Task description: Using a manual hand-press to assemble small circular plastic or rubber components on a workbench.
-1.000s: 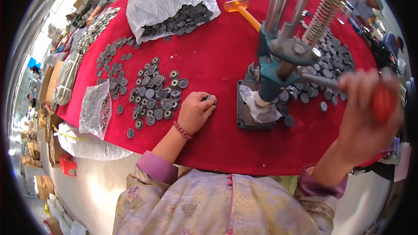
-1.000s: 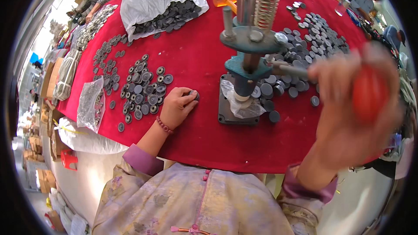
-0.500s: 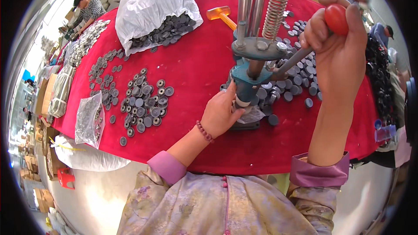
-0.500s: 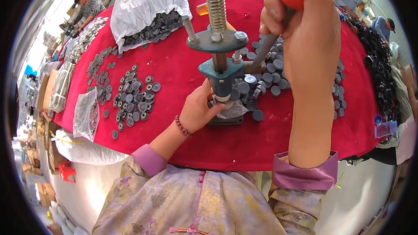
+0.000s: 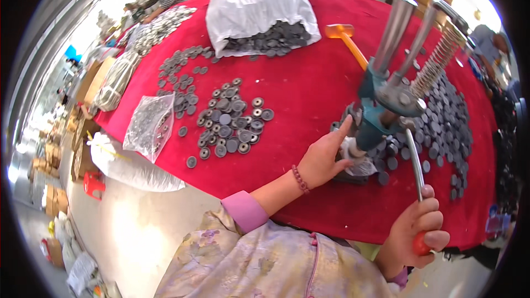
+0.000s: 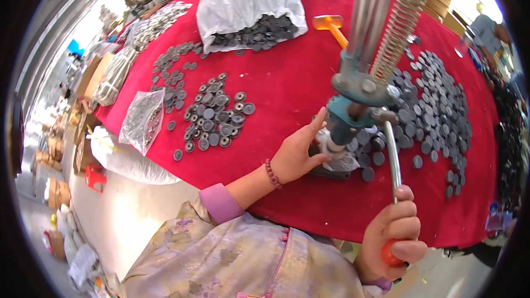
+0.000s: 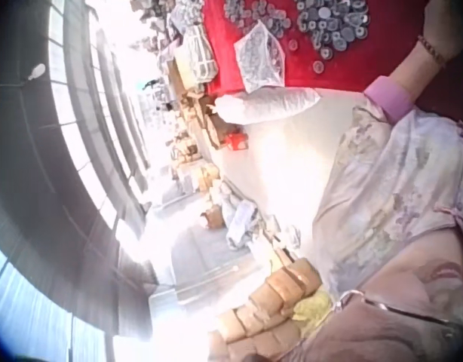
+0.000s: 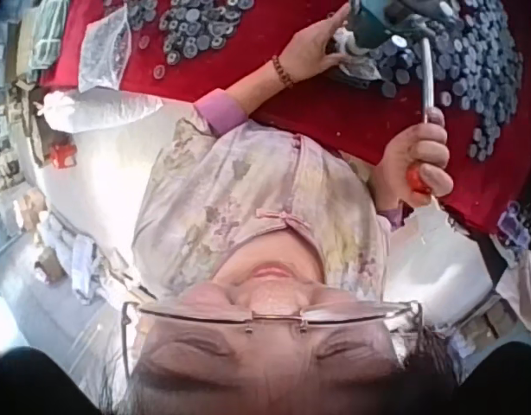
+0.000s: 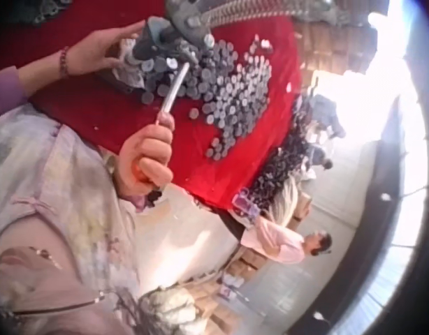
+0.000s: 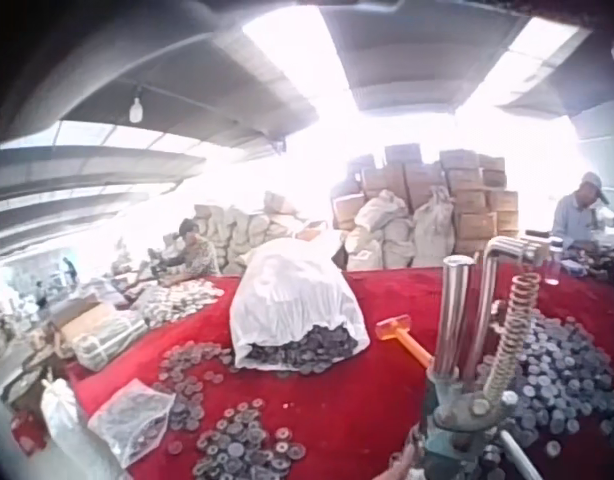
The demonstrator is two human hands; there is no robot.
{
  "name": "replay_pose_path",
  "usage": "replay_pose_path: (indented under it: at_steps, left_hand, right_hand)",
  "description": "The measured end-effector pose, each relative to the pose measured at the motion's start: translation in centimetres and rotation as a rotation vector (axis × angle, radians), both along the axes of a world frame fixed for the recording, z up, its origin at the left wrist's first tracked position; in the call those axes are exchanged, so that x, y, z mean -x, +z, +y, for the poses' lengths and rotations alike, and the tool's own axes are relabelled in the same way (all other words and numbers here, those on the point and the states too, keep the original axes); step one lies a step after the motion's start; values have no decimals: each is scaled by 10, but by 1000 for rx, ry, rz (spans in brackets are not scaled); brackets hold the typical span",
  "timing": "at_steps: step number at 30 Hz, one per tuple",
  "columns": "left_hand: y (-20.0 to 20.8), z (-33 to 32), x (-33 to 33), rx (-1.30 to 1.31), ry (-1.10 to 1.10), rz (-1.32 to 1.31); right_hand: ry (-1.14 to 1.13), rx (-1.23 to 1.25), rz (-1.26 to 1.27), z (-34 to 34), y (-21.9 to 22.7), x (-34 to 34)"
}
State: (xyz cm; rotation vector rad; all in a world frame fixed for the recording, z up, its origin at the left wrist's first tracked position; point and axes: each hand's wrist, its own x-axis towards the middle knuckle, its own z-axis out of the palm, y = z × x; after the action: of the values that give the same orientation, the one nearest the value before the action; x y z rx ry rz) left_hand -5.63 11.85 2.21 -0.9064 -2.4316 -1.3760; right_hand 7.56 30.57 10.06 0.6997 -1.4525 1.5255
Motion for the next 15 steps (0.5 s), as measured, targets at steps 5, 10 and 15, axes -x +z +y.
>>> replay_pose_path:
  at_steps: [5, 10, 15]
  left_hand:
    - [24, -64, 30, 553, 439, 118]
    - [-26, -132, 79, 924, 830, 187]
    - [-38, -102, 73, 965, 666, -1]
  right_hand:
    - [45, -50, -47, 4, 4, 1]
    - [25, -9, -55, -5, 8, -2]
    - [18, 10, -55, -3, 6, 0]
